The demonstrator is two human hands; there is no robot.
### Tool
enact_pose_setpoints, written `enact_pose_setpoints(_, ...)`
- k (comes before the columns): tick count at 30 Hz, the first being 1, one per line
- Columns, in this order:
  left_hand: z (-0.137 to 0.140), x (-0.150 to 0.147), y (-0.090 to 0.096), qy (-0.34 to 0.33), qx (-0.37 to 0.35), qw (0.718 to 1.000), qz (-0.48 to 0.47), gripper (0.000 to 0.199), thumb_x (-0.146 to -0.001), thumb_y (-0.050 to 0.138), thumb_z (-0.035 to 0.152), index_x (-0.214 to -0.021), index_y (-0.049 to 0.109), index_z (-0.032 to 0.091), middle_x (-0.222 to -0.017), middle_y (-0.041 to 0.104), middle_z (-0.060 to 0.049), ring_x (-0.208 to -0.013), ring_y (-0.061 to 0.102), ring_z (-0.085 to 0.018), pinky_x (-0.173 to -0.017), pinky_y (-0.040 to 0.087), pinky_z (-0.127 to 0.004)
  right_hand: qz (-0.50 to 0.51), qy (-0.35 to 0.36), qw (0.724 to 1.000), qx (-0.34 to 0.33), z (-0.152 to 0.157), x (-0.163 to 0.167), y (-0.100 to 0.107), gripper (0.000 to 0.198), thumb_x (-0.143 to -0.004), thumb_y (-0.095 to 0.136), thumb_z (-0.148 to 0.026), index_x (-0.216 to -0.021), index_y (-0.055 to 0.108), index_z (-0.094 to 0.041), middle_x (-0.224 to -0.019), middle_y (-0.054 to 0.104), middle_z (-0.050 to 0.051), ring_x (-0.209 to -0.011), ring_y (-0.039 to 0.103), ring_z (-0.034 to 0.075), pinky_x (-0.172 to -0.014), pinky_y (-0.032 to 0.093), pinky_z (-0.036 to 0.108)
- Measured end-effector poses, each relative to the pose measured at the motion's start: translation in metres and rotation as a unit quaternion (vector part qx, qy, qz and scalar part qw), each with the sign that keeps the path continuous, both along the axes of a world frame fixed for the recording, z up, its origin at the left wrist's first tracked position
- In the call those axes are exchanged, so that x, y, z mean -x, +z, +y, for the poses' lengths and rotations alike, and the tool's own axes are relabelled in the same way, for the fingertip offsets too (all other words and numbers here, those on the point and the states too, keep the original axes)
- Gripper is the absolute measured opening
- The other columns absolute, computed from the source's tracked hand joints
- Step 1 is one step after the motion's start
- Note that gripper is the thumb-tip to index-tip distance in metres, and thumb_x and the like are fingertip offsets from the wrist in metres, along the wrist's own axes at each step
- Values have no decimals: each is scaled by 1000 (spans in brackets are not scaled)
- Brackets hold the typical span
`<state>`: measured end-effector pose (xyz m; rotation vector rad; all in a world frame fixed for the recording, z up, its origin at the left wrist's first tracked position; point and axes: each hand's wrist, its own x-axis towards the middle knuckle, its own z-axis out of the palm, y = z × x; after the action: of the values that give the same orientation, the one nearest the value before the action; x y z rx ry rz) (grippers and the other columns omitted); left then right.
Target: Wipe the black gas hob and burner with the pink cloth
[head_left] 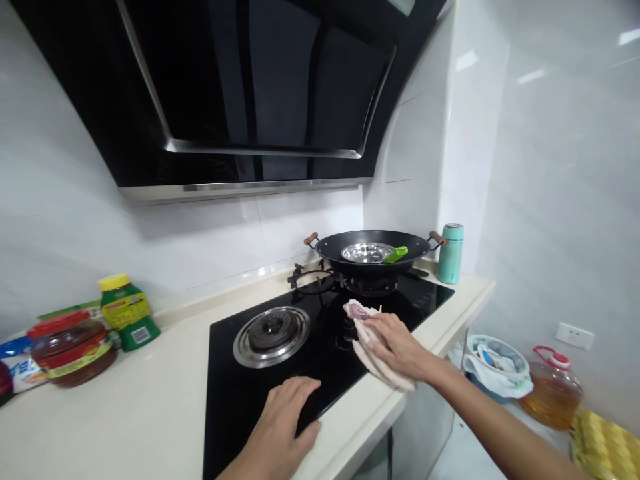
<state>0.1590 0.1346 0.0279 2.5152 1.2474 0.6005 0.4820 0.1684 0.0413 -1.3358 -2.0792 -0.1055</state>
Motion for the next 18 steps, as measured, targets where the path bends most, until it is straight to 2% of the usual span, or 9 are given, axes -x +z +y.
enact_pose_setpoints(2, -1, -1, 1, 13, 22, 1000, -7, 53, -89, 57, 26, -142, 53, 30, -145, 55, -8, -132, 50, -29, -114, 40, -53, -2, -33, 999, 26, 7, 8, -12, 41, -93, 52, -36, -131, 51, -23, -128, 53, 13, -109, 50, 28, -93, 44, 47)
enact_pose_setpoints(4, -2, -2, 1, 24, 42, 999, -19, 56, -90, 57, 31, -145, 49, 29, -149, 50, -9, -136, 46, -31, -115, 38, -55, 0, -42, 998, 53, -1, 18, -18, 40, -91, 53, -36, -129, 51, -23, -123, 53, 12, -106, 50, 27, -92, 43, 48)
enact_pose_setpoints(8, -3, -2, 0, 23, 59, 996, -59, 60, -94, 56, 44, -151, 40, 31, -156, 42, -11, -142, 39, -33, -117, 33, -60, -14, 46, 994, 98, -36, 46, -7, 37, -92, 52, -37, -127, 50, -27, -120, 52, 8, -107, 46, 26, -94, 39, 46)
enact_pose_setpoints(11, -1, -1, -3, 7, 40, 993, -108, 61, -97, 53, 49, -153, 35, 31, -158, 36, -12, -146, 35, -31, -120, 30, -58, -52, 129, 983, 119, -43, 77, 4, 37, -88, 54, -31, -125, 50, -27, -119, 52, 6, -110, 45, 25, -96, 37, 43)
enact_pose_setpoints(13, 2, 1, -6, 15, 14, 990, -139, 60, -98, 51, 48, -153, 34, 30, -157, 35, -12, -146, 33, -29, -121, 30, -54, -81, 137, 980, 122, -29, 98, 7, 35, -87, 55, -32, -121, 52, -25, -117, 53, 7, -110, 45, 25, -97, 37, 43)
enact_pose_setpoints(14, 5, 2, -7, 27, -4, 988, -150, 59, -98, 51, 47, -152, 34, 30, -156, 36, -12, -146, 33, -28, -121, 30, -53, -98, 119, 980, 122, -17, 107, 7, 35, -87, 54, -34, -120, 53, -23, -117, 54, 9, -110, 46, 26, -98, 36, 43)
enact_pose_setpoints(18, 15, 8, -8, 108, -78, 973, -190, 53, -96, 53, 46, -144, 44, 27, -149, 41, -12, -143, 36, -29, -119, 30, -57, -140, 0, 981, 137, 44, 135, 8, 49, -92, 47, -46, -127, 55, -13, -129, 55, 21, -121, 45, 34, -106, 28, 51)
